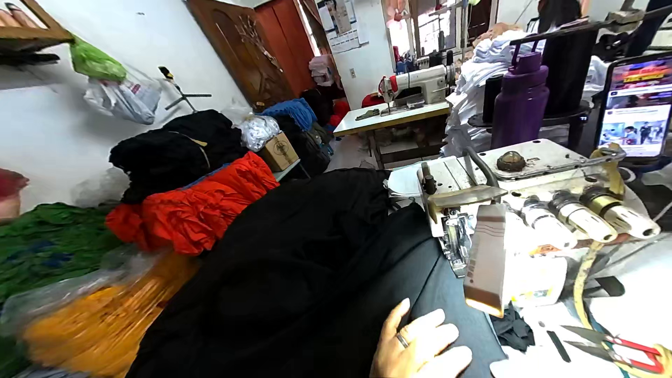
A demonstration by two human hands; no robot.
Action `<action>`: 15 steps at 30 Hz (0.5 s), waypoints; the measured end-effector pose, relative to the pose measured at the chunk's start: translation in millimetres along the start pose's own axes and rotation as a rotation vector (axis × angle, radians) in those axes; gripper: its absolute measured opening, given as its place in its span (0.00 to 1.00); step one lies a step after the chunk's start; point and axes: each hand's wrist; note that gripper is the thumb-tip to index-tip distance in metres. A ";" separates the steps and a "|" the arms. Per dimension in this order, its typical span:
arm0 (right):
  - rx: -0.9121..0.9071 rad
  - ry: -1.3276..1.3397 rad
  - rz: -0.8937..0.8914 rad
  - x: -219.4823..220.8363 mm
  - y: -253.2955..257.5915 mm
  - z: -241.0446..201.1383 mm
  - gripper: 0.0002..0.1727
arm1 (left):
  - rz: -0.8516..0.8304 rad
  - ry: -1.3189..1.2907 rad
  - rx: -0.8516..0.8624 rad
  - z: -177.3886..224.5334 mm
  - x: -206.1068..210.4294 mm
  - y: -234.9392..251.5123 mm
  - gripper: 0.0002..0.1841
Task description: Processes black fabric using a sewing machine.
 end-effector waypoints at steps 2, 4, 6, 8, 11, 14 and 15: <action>-0.010 -0.039 -0.001 2.7 18.5 2.9 0.08 | 0.002 0.000 -0.061 -6.9 1.7 6.4 0.15; -0.042 -0.080 -0.019 5.5 30.4 11.5 0.07 | -0.007 0.021 -0.090 -14.1 2.0 13.4 0.15; -0.061 -0.163 -0.019 9.3 37.0 20.5 0.06 | -0.038 0.047 -0.140 -18.0 1.1 23.6 0.13; 0.018 -0.266 0.041 16.4 43.8 21.5 0.06 | -0.056 0.065 -0.207 -21.7 2.1 33.8 0.12; 0.210 -0.321 0.098 22.4 58.3 11.4 0.10 | -0.061 0.132 -0.258 -30.1 9.0 48.0 0.13; 0.203 -0.360 0.070 22.0 58.5 21.3 0.15 | -0.138 0.176 -0.312 -40.8 12.5 59.4 0.16; 0.228 -0.366 0.061 21.7 57.2 22.0 0.17 | -0.145 0.197 -0.330 -46.4 15.5 59.4 0.17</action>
Point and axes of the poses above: each hand's wrist, its own y-axis towards the middle knuckle, its own x-axis out of the palm, z = x × y, and after that the axes turned 4 degrees about z, right-handed
